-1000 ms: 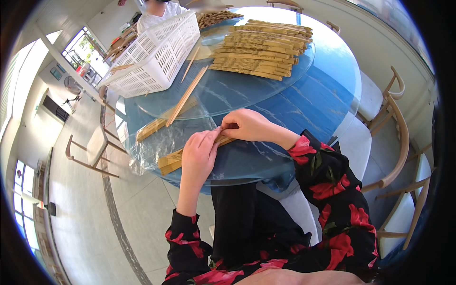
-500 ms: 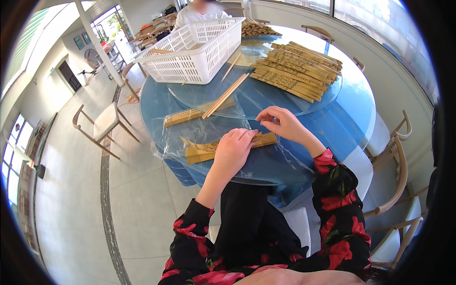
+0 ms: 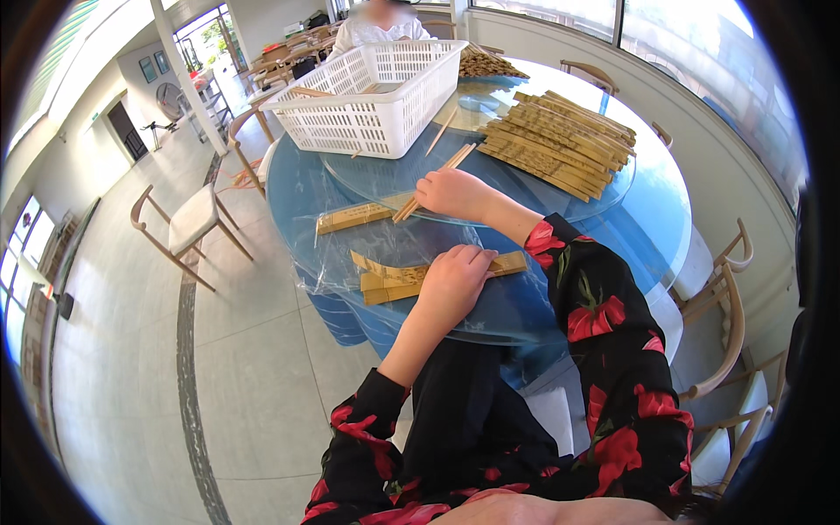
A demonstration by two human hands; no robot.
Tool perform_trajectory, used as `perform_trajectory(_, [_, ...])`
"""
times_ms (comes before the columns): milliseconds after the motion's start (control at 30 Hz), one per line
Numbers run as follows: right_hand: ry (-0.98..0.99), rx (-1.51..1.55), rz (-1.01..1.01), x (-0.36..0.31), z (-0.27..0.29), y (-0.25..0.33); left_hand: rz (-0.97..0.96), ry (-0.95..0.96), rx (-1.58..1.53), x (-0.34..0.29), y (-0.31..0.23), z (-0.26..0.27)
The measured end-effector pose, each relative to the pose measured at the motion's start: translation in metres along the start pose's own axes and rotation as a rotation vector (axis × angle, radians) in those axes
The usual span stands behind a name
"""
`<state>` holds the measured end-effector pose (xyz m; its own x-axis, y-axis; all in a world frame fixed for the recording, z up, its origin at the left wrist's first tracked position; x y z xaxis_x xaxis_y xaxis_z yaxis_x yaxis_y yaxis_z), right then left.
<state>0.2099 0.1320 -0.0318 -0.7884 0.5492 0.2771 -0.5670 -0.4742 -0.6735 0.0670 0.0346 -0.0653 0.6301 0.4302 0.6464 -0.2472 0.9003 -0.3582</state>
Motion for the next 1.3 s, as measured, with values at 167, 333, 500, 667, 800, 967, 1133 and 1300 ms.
perform_trajectory(167, [-0.07,-0.049,0.026,0.004,0.005,0.0,-0.003,0.002,0.004,0.001,-0.001,0.001])
perform_trajectory(333, [-0.088,0.024,-0.014,-0.002,0.013,-0.005,0.0,0.007,0.013,0.003,-0.003,0.0])
perform_trajectory(500, [-0.42,0.118,-0.165,-0.012,0.063,-0.005,-0.016,-0.016,0.002,0.001,0.001,0.0])
perform_trajectory(667, [-0.455,0.03,-0.356,-0.067,0.119,-0.002,0.018,-0.066,-0.013,0.006,-0.003,-0.001])
perform_trajectory(800, [-0.479,0.053,-0.413,-0.111,0.124,0.01,0.106,-0.133,0.012,0.001,-0.008,0.018])
perform_trajectory(967, [-0.451,0.231,-0.471,-0.146,0.126,0.02,0.124,-0.193,0.032,0.003,-0.011,0.021])
perform_trajectory(1133, [-0.404,0.37,-0.404,-0.14,0.122,0.027,0.199,-0.232,0.052,-0.001,-0.013,0.026])
perform_trajectory(1300, [-0.288,0.411,-0.409,-0.139,0.121,0.027,0.191,-0.229,0.06,-0.001,-0.009,0.025])
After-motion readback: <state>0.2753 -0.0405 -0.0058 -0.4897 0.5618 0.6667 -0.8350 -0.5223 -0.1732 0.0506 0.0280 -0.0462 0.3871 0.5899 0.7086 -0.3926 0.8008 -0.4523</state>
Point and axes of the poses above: each hand's wrist, its own x-axis towards the middle knuckle, its own z-axis out of the back of the hand, y = z × x, the point moved 2 cm from there along x, towards the middle knuckle, and after that the axes turned 7 degrees about z, right-handed, at the moved point
